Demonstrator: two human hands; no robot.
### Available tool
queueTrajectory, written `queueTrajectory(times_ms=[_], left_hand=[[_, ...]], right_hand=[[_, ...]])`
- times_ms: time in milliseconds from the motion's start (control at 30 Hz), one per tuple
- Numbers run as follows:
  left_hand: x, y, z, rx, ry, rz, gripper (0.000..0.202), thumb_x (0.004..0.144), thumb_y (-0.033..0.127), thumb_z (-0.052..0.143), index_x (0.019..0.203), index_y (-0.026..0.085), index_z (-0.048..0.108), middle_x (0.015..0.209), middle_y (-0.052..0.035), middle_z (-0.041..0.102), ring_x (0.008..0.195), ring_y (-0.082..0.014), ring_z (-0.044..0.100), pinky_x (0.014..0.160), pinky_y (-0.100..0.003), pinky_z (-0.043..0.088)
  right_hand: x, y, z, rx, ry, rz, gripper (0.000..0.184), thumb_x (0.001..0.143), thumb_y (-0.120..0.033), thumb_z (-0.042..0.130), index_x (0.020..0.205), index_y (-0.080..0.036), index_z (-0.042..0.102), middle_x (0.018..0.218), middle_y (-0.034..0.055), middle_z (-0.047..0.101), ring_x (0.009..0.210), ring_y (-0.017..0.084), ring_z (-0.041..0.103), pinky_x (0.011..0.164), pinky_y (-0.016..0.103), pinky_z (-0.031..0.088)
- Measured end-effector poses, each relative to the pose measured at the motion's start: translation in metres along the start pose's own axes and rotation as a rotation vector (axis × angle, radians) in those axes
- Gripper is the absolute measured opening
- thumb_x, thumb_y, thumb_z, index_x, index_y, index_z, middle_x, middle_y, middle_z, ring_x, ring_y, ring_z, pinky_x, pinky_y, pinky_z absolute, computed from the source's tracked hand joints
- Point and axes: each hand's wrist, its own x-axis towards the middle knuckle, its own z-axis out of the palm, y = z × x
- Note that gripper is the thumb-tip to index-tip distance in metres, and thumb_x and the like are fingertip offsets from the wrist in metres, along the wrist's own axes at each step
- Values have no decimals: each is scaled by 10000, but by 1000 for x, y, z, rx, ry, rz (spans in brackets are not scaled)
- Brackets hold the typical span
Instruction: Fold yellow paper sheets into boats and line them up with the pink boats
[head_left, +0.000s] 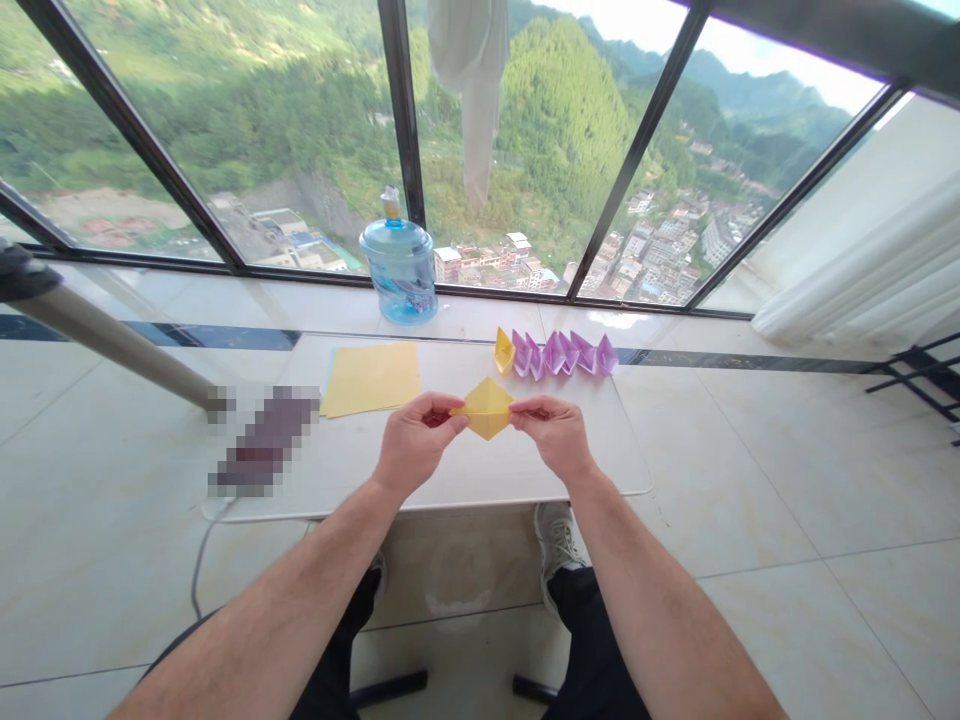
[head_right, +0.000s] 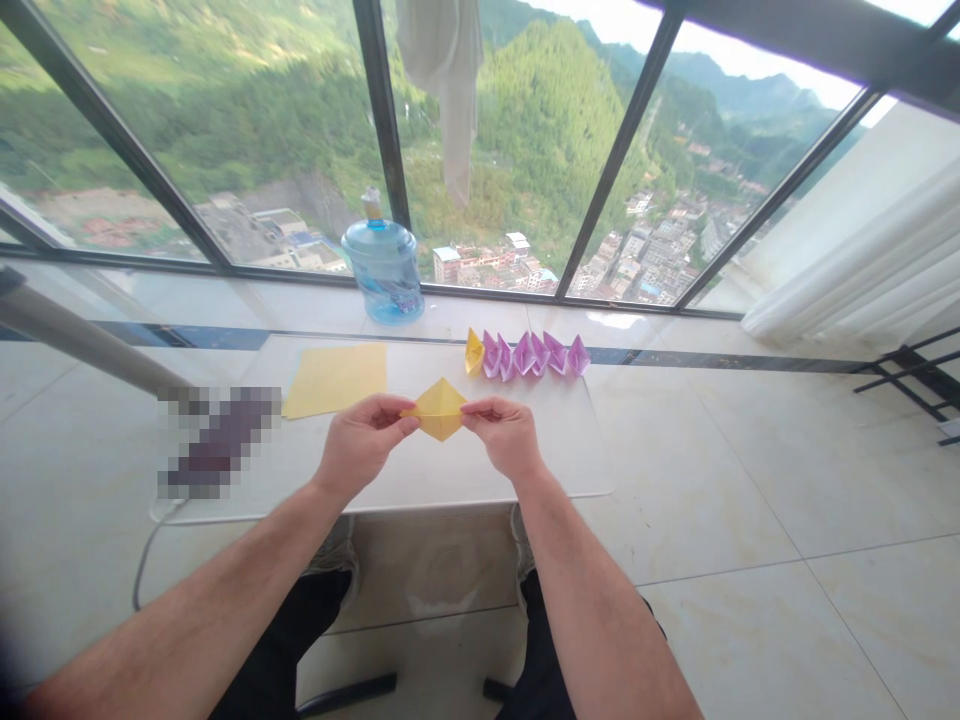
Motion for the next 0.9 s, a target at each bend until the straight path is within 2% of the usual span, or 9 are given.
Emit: queueTrajectory(times_ms=[200,433,533,667,767,900], left_hand=[[-1,3,-3,171,55,65,220,708,304,769,897,193,755,791,-9,721,668,-124,599,678,-257,505],[2,6,0,-37,109,-36,250,635,305,819,840,177,756,806,-34,744,748,-172,659,723,-292,539],[2,6,-3,20,121,-21,237,643,306,818,843,188,770,799,-31,747,738,-171,654,713,-291,533],[1,3,-6,112,105,39,189,679,298,799,846,211,782,820,-23,753,746,-161,649,717,-277,516],[1,3,-5,114,114,68,178,686,291,794,844,211,777,796,-14,742,716,-148,635,692,-266,506],[0,5,-3,49,127,61,167,666,299,811,786,196,755,738,-7,719,679,-138,620,665,-259,505]], right_hand=[[0,6,-1,-88,11,-56,149,650,-278,840,775,-224,780,771,14,752,725,164,677,696,294,546],[-1,-1,2,-3,44,-18,200,587,-282,872,758,-225,787,744,13,754,717,177,683,693,311,562],[-2,-1,2,-26,44,-23,216,602,-283,865,802,-231,800,782,20,766,743,185,690,711,320,568],[-3,1,0,-129,54,-107,170,662,-273,830,827,-238,808,822,25,768,764,180,686,732,314,566],[-3,2,-1,-124,54,-148,184,684,-282,819,862,-238,803,840,23,763,752,171,681,720,309,567],[-4,1,0,-92,67,-132,151,661,-298,839,776,-223,779,752,9,744,703,165,671,674,297,562]])
